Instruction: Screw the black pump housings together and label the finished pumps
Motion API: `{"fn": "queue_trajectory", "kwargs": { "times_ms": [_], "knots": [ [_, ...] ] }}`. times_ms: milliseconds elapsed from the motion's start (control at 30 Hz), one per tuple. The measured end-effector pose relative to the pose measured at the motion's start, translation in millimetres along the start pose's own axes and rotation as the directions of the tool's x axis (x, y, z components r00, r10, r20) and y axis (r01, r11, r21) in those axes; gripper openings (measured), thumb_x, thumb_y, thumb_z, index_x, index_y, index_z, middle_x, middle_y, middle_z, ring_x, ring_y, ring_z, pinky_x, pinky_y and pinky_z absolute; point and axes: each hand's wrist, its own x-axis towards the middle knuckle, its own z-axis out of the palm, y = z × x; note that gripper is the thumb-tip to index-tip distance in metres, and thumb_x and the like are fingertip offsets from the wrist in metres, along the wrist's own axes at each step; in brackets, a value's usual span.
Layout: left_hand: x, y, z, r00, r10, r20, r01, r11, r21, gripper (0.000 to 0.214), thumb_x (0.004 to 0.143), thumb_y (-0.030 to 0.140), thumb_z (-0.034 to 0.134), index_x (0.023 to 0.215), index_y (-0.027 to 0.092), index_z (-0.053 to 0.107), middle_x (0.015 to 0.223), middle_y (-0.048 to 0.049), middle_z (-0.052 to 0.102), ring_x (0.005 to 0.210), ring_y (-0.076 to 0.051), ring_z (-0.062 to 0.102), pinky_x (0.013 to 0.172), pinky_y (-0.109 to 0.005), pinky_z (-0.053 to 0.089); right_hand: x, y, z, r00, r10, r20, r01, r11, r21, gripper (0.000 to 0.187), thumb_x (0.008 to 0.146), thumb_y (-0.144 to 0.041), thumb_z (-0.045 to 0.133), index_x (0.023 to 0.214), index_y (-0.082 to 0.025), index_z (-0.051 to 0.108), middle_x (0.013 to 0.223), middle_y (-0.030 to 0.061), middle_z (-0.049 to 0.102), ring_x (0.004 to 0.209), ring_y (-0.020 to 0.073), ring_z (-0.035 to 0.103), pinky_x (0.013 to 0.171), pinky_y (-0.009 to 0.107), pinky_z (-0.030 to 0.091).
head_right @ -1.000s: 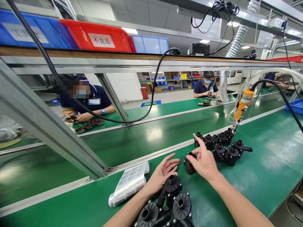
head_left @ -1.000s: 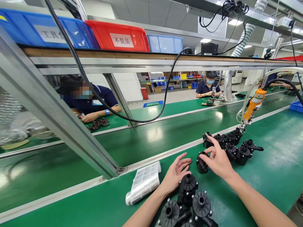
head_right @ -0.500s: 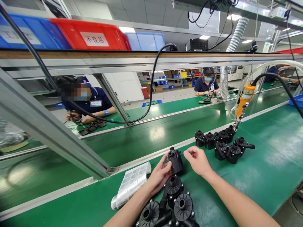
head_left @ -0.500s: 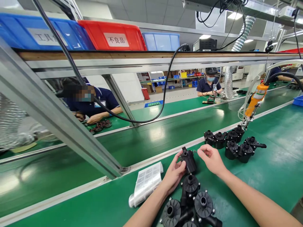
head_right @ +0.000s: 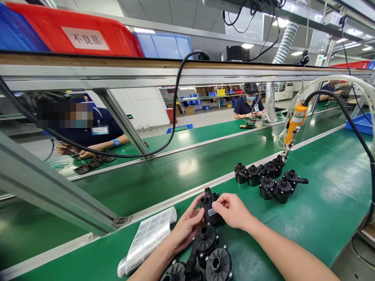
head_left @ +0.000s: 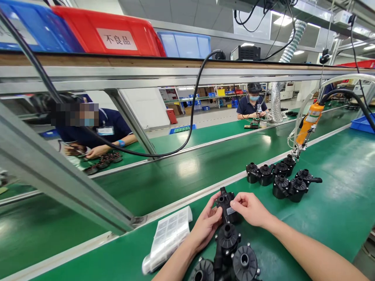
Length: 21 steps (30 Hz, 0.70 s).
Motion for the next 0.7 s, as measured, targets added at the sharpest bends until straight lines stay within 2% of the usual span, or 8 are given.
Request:
{"fn": "queue_trajectory", "kwargs": {
  "times_ms": [200,300,467,700],
  "knots": [
    [-1.1,2.0,0.9,1.000,-0.001,-0.008,0.001,1.000,-0.005,0.085,0.080,0.031,0.095,0.153,0.030,0.052,0.081,0.0009,0.071,0.075,-0.017,0.068,0.077,-0.026,0.050,0.3,-0.1,2.9,1.000,-0.006,-0.014,0.005,0.999,-0.052,0.033,0.091,-0.046,0.071,0.079,-0.017,0.060,0.068,-0.0029,0.056,0.058,0.0096,0.044,0.057,0.023,0.034],
    [0.0,0.7,-0.8,1.000,-0.002,-0.024,0.001,1.000,-0.005,0.085,0.078,0.033,0.096,0.151,0.030,0.053,0.080,0.0016,0.069,0.076,-0.016,0.068,0.077,-0.025,0.050,0.4,0.1,3.5,0.999,-0.018,-0.026,0.016,0.997,-0.071,0.031,0.091,-0.043,0.070,0.080,-0.017,0.061,0.070,-0.0018,0.059,0.061,0.0104,0.046,0.059,0.023,0.036],
    [0.5,0.7,-2.0,1.000,-0.015,-0.015,0.015,1.000,-0.007,0.084,0.079,0.034,0.096,0.151,0.030,0.052,0.091,-0.0017,0.073,0.080,-0.016,0.068,0.081,-0.025,0.051,0.2,1.3,3.5,0.999,-0.025,-0.032,0.021,0.995,-0.100,0.027,0.093,-0.040,0.067,0.082,-0.016,0.062,0.073,-0.0010,0.061,0.064,0.0112,0.049,0.063,0.024,0.040],
    [1.0,0.0,-2.3,1.000,-0.008,0.008,0.008,1.000,-0.005,0.078,0.082,0.035,0.094,0.148,0.030,0.053,0.086,-0.0001,0.070,0.083,-0.018,0.068,0.083,-0.027,0.051,-1.8,-1.2,4.0,0.997,-0.050,-0.052,0.041,0.985,-0.167,0.023,0.095,-0.037,0.064,0.084,-0.017,0.064,0.074,-0.0011,0.062,0.065,0.0118,0.051,0.062,0.024,0.040]
  ]
}}
